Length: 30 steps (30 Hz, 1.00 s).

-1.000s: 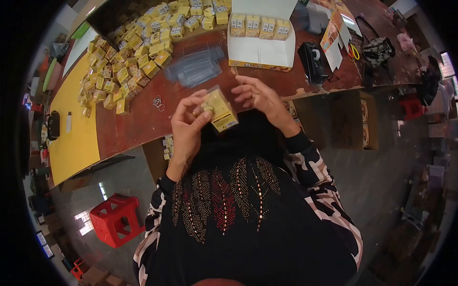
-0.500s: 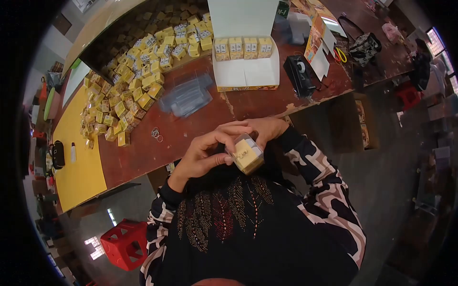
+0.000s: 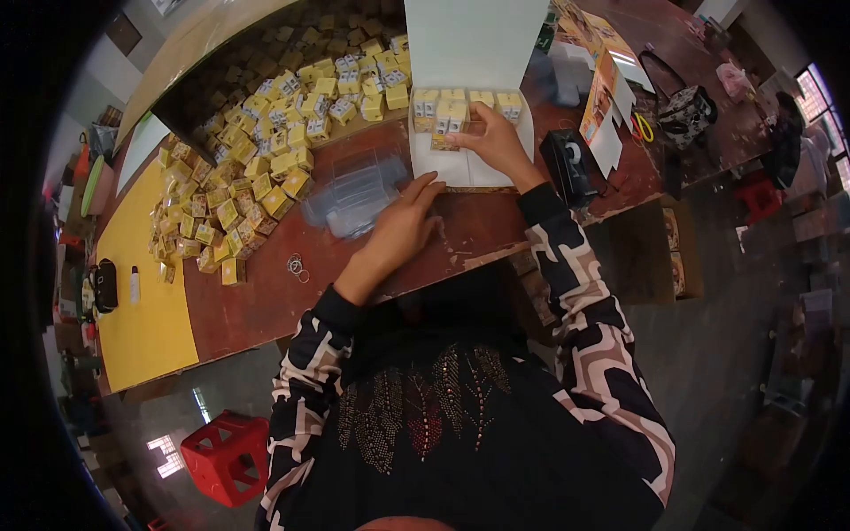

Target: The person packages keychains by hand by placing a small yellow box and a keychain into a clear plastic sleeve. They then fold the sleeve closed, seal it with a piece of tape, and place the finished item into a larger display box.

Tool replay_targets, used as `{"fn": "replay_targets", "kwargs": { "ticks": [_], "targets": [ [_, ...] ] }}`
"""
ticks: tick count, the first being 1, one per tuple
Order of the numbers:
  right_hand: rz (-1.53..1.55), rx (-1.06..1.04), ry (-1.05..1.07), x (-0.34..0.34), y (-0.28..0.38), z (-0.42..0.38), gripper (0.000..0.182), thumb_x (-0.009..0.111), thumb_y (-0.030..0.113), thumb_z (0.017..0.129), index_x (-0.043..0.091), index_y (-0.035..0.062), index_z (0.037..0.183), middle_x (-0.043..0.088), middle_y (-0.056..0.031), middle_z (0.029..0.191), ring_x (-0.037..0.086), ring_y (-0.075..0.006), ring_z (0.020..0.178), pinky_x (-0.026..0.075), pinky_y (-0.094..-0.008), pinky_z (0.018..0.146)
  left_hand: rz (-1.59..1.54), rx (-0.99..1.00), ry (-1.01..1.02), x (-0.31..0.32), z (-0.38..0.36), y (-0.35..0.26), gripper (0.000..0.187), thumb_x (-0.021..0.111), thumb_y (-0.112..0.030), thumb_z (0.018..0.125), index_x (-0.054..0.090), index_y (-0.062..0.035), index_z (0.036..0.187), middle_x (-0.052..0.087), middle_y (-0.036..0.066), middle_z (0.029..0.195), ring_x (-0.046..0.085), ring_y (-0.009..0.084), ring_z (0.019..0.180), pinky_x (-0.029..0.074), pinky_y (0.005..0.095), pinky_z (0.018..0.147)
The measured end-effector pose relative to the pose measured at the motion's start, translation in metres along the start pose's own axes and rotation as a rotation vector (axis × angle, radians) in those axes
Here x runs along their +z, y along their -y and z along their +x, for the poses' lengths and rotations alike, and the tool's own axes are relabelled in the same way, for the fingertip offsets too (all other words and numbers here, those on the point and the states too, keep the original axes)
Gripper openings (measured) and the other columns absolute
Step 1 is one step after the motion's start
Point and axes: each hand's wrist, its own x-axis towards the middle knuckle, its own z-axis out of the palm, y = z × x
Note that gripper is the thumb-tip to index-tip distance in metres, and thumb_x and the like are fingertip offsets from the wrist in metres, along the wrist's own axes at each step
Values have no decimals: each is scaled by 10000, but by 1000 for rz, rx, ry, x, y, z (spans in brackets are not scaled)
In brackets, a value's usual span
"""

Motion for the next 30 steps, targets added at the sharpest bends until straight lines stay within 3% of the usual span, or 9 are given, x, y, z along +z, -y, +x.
{"fn": "replay_targets", "kwargs": {
  "ticks": [5, 11, 14, 17, 19, 21, 23, 26, 30],
  "targets": [
    [-353, -27, -134, 32, -26, 20, 421, 822, 173, 805, 623, -12, 1126, 709, -87, 918, 696, -156, 828, 562, -281, 727, 151, 42, 21, 22, 3, 14, 620, 712, -45, 776, 489, -31, 1355, 489, 195, 1391, 554, 404, 1185, 500, 442, 947],
    [-553, -41, -213, 49, -46, 25, 450, 826, 220, 798, 550, 2, 1078, 699, -121, 845, 701, -231, 743, 563, -320, 711, 40, 126, -30, 9, -1, 13, 542, 714, -55, 795, 528, -20, 1303, 539, 186, 1313, 557, 399, 1165, 489, 440, 958],
    [-508, -17, -202, 43, -45, 22, 494, 824, 230, 801, 526, 6, 1125, 698, -126, 867, 699, -243, 751, 560, -330, 718, 105, 102, -288, -39, 12, 39, 535, 734, -64, 784, 551, -20, 1285, 573, 199, 1284, 558, 390, 1169, 487, 442, 959],
    [-527, -21, -221, 35, -38, 12, 547, 820, 227, 805, 517, 13, 1207, 700, -120, 929, 697, -224, 813, 555, -325, 744, 210, -20, -286, -87, 34, 92, 620, 796, -138, 740, 554, -19, 1298, 627, 212, 1215, 586, 384, 1132, 489, 434, 958],
    [-538, -16, -261, 33, -29, 2, 556, 795, 200, 833, 517, 39, 1288, 699, -106, 1017, 686, -189, 901, 547, -311, 785, 252, -199, 102, -99, 44, 119, 751, 851, -216, 678, 534, -16, 1329, 654, 219, 1165, 609, 404, 1081, 489, 419, 958],
    [-477, -84, -314, 36, -17, -10, 504, 777, 198, 848, 534, 31, 1258, 701, -111, 984, 683, -200, 884, 543, -323, 764, 245, -267, 162, -107, 48, 126, 770, 872, -275, 646, 564, -15, 1303, 672, 218, 1112, 629, 396, 1048, 494, 419, 939],
    [-418, -136, -370, 39, 5, -25, 454, 759, 196, 863, 552, 22, 1228, 704, -117, 952, 681, -212, 867, 538, -334, 743, 145, -348, 227, -112, 51, 129, 589, 843, -230, 692, 635, -22, 1202, 677, 220, 1098, 641, 378, 1039, 502, 428, 902],
    [-323, -108, -371, 51, 36, -47, 294, 694, 126, 904, 597, 18, 1160, 709, -96, 929, 681, -169, 822, 533, -297, 709, 167, -329, -120, -117, 40, 109, 306, 781, -129, 768, 690, -28, 1042, 705, 175, 971, 681, 343, 898, 530, 414, 770],
    [-11, -150, -177, 80, 56, -61, 229, 621, 74, 941, 597, 0, 1157, 700, -73, 946, 679, -129, 838, 530, -258, 682, 44, -259, -232, -126, 4, 59, 203, 747, -100, 808, 704, -36, 996, 698, 150, 929, 685, 321, 847, 526, 387, 718]
  ]
}}
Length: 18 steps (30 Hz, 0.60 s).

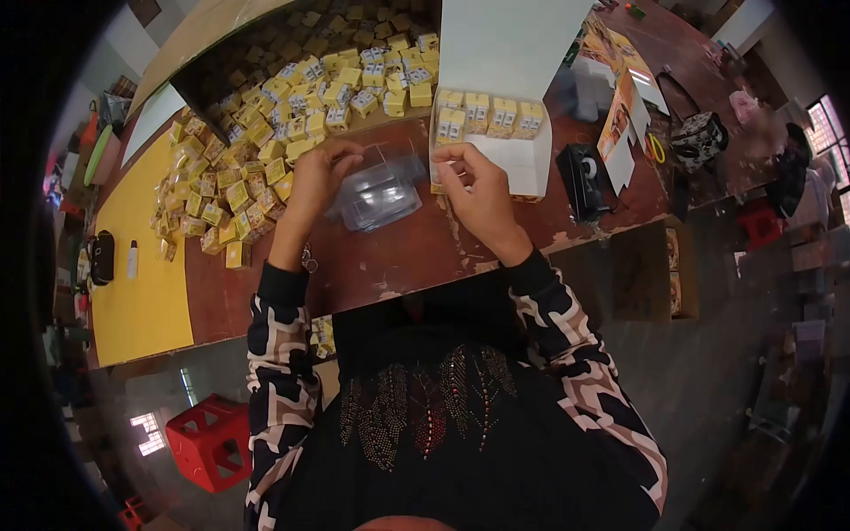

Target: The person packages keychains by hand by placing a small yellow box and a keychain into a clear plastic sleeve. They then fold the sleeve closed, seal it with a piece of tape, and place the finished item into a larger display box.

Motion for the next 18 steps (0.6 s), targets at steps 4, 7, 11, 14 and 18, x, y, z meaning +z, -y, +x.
{"fn": "replay_targets", "kwargs": {
  "ticks": [4, 7, 11, 14, 18],
  "targets": [
    [128, 23, 161, 24, 20, -13, 294, 549, 44, 962, 533, -15, 1249, 663, -137, 1143, 682, -148, 894, 542, -261, 701, -52, 140, -54, -9, -51, -41, 135, 704, -49, 847, 710, -46, 981, 674, 124, 876, 669, 304, 779, 521, 357, 673],
    [295, 181, 369, 30, 30, -22, 305, 530, 54, 980, 519, -16, 1276, 631, -145, 1206, 663, -139, 899, 542, -242, 742, -28, 173, -143, -15, -78, -57, 154, 703, -48, 848, 713, -59, 1002, 671, 120, 874, 665, 299, 764, 520, 348, 661],
    [489, 481, 845, 24, 35, -35, 403, 549, 129, 971, 456, -25, 1333, 624, -197, 1258, 712, -190, 796, 583, -250, 675, 52, 133, -75, -17, -111, -60, 250, 721, -74, 838, 692, -69, 1086, 675, 111, 932, 672, 299, 813, 533, 343, 693],
    [615, 545, 909, 19, 38, -46, 576, 590, 207, 952, 349, -24, 1422, 610, -223, 1281, 717, -199, 723, 598, -258, 621, 231, 231, -5, -19, -132, -68, 485, 769, -158, 799, 603, -33, 1236, 656, 136, 1085, 654, 317, 971, 534, 374, 810],
    [602, 599, 957, 25, 35, -61, 629, 597, 231, 948, 306, -27, 1442, 615, -227, 1274, 720, -216, 707, 602, -273, 601, 326, 227, 130, -4, -165, -68, 791, 811, -259, 739, 446, 50, 1369, 571, 203, 1295, 579, 345, 1170, 496, 433, 949]
  ]
}}
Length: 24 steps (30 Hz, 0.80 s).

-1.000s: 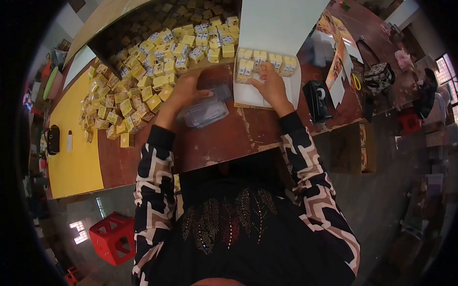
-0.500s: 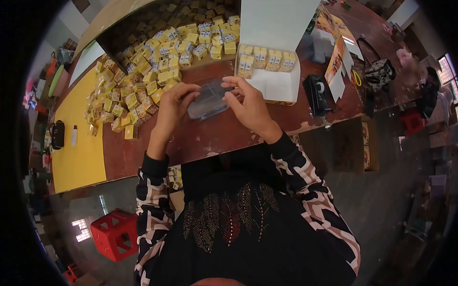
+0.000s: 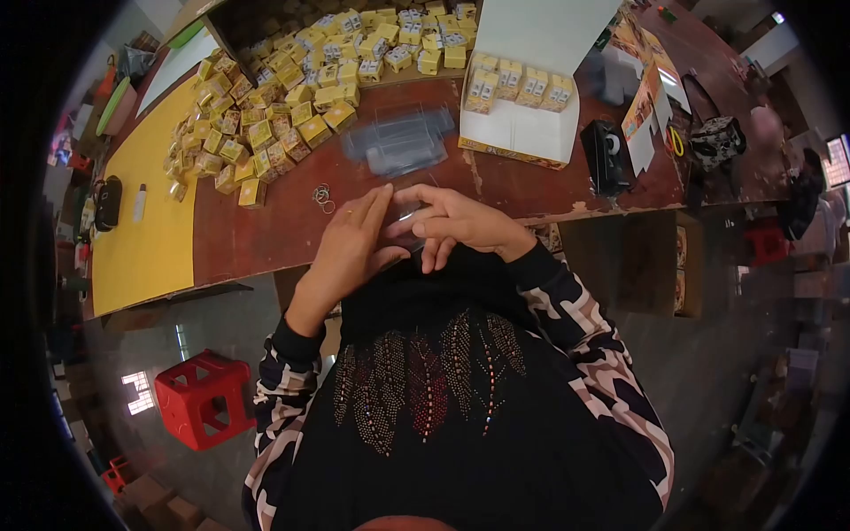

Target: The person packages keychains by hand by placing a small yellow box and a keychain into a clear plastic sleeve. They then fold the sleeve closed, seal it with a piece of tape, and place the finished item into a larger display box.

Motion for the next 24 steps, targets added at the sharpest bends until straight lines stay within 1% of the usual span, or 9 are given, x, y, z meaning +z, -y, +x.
{"fn": "replay_targets", "kwargs": {
  "ticks": [3, 6, 8, 10, 12, 15, 18, 22, 24],
  "targets": [
    [-24, 44, 36, 1, 2, 1, 542, 583, 201, 959, 362, -23, 1401, 638, -210, 1241, 720, -227, 698, 597, -279, 590, -53, -46, -29, 22, -22, 2, 656, 762, -194, 807, 475, 34, 1351, 589, 215, 1266, 631, 361, 1082, 519, 422, 911],
    [-257, -11, -190, -7, 23, 8, 287, 577, 149, 972, 568, -34, 1193, 703, -156, 1121, 681, -150, 615, 559, -241, 543, -151, -152, -45, 26, -42, 3, 523, 687, -149, 895, 486, 26, 1345, 619, 224, 1193, 677, 348, 989, 543, 382, 862],
    [-369, -174, -372, -28, 39, 28, 235, 574, 141, 978, 602, -30, 1136, 719, -138, 1040, 668, -121, 612, 545, -225, 545, -788, -490, -25, 20, -53, 8, 423, 594, -177, 989, 492, 23, 1348, 648, 193, 1135, 699, 292, 953, 553, 342, 803],
    [-397, -249, -423, -44, 45, 67, 191, 594, 146, 968, 626, -11, 1073, 725, -105, 995, 678, -109, 679, 537, -239, 584, -1030, -549, -91, 22, -62, 7, 425, 566, -212, 1011, 488, 30, 1352, 644, 160, 1114, 691, 253, 944, 551, 328, 785],
    [-988, -463, -512, -57, 47, 115, 199, 647, 173, 921, 638, 7, 1030, 725, -109, 978, 696, -172, 766, 539, -303, 665, -1273, -597, -163, 26, -69, 7, 433, 539, -247, 1033, 484, 36, 1356, 639, 127, 1093, 684, 215, 935, 549, 314, 767],
    [-1293, -407, -605, -70, 35, 183, 236, 678, 195, 866, 646, 23, 1023, 717, -135, 971, 691, -276, 864, 531, -384, 750, -1419, -678, -256, 31, -77, 9, 470, 468, -326, 1059, 485, 32, 1364, 598, 68, 1029, 651, 160, 864, 535, 285, 739],
    [-1471, -356, -627, -63, 35, 226, 272, 691, 231, 830, 652, 41, 1020, 709, -168, 975, 665, -362, 924, 524, -443, 798, -1328, -720, -337, 28, -88, 17, 527, 413, -392, 1066, 478, 30, 1375, 568, 61, 1010, 615, 132, 809, 515, 256, 713],
    [-1661, -352, -594, -44, 36, 248, 353, 711, 262, 807, 633, 33, 1064, 707, -186, 966, 656, -385, 930, 518, -479, 808, -1333, -816, -399, 28, -103, 28, 534, 368, -388, 1069, 468, 28, 1387, 562, 62, 1041, 602, 125, 837, 501, 248, 699],
    [-1749, -143, -598, -41, 37, 255, 467, 737, 296, 777, 596, 14, 1121, 702, -205, 953, 650, -407, 924, 513, -498, 813, -1352, -843, -404, 28, -106, 30, 524, 366, -373, 1068, 466, 29, 1389, 559, 64, 1050, 600, 130, 856, 504, 254, 712]
  ]
}}
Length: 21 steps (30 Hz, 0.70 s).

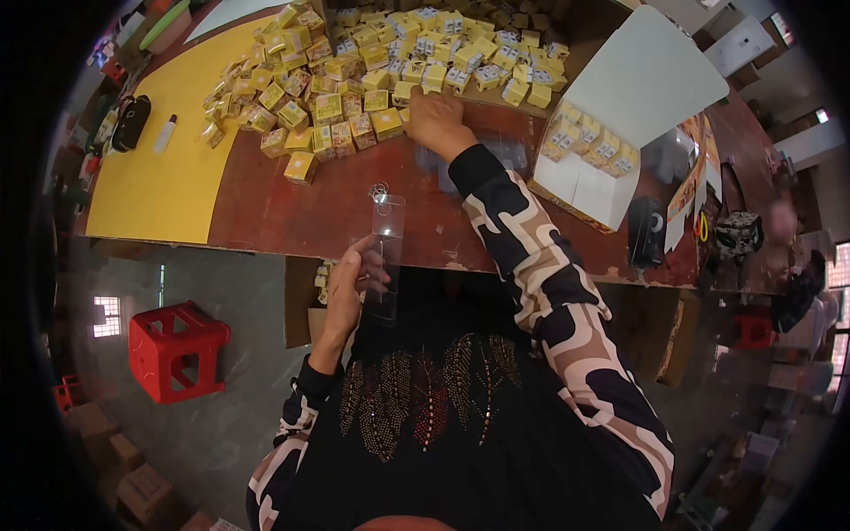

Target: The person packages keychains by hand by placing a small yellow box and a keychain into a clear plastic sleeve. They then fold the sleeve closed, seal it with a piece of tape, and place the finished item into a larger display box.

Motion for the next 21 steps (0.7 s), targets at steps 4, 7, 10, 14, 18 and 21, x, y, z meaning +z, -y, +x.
{"fn": "replay_targets", "kwargs": {
  "ticks": [4, 7, 10, 14, 18, 21],
  "targets": [
    [50, 12, 41, 7, -1, 7, 527, 748, 319, 782, 564, -7, 1154, 699, -218, 939, 650, -415, 932, 511, -506, 810, -95, 28, -17, 4, 3, -1, 467, 462, -299, 1039, 472, 24, 1376, 566, 81, 1121, 611, 167, 974, 520, 290, 822],
    [239, -1, -179, -15, -4, -1, 549, 728, 315, 803, 535, 15, 1221, 685, -239, 973, 649, -385, 975, 517, -464, 853, -130, 60, -48, 4, 3, -5, 450, 562, -230, 1000, 479, 19, 1366, 573, 106, 1197, 618, 190, 1052, 520, 307, 880],
    [833, -42, -116, -32, -21, -18, 563, 714, 232, 832, 494, 22, 1307, 661, -200, 1097, 655, -286, 989, 528, -397, 841, -115, 96, -75, 3, 2, -7, 475, 636, -199, 958, 487, 13, 1355, 576, 131, 1235, 626, 216, 1088, 529, 334, 909],
    [1391, -165, 123, -51, -49, -66, 622, 658, 83, 861, 418, 40, 1433, 612, -118, 1228, 597, -174, 1104, 487, -328, 936, -70, 118, -54, 10, 3, -8, 504, 675, -202, 930, 494, 11, 1349, 579, 152, 1238, 632, 241, 1101, 543, 360, 913],
    [1540, -190, 185, -74, -59, -127, 606, 588, 156, 883, 426, 14, 1450, 567, -149, 1334, 567, -204, 1234, 463, -334, 1042, -46, 98, 10, 26, 1, -12, 500, 677, -204, 930, 501, 13, 1345, 585, 149, 1233, 635, 242, 1097, 544, 357, 909],
    [1810, -132, 314, -72, -79, -163, 561, 574, 90, 867, 441, -17, 1401, 564, -147, 1304, 581, -215, 1218, 491, -364, 1043, -38, 68, 80, 39, 0, -13, 504, 679, -205, 930, 503, 17, 1346, 586, 148, 1238, 635, 240, 1098, 543, 353, 907]
  ]
}}
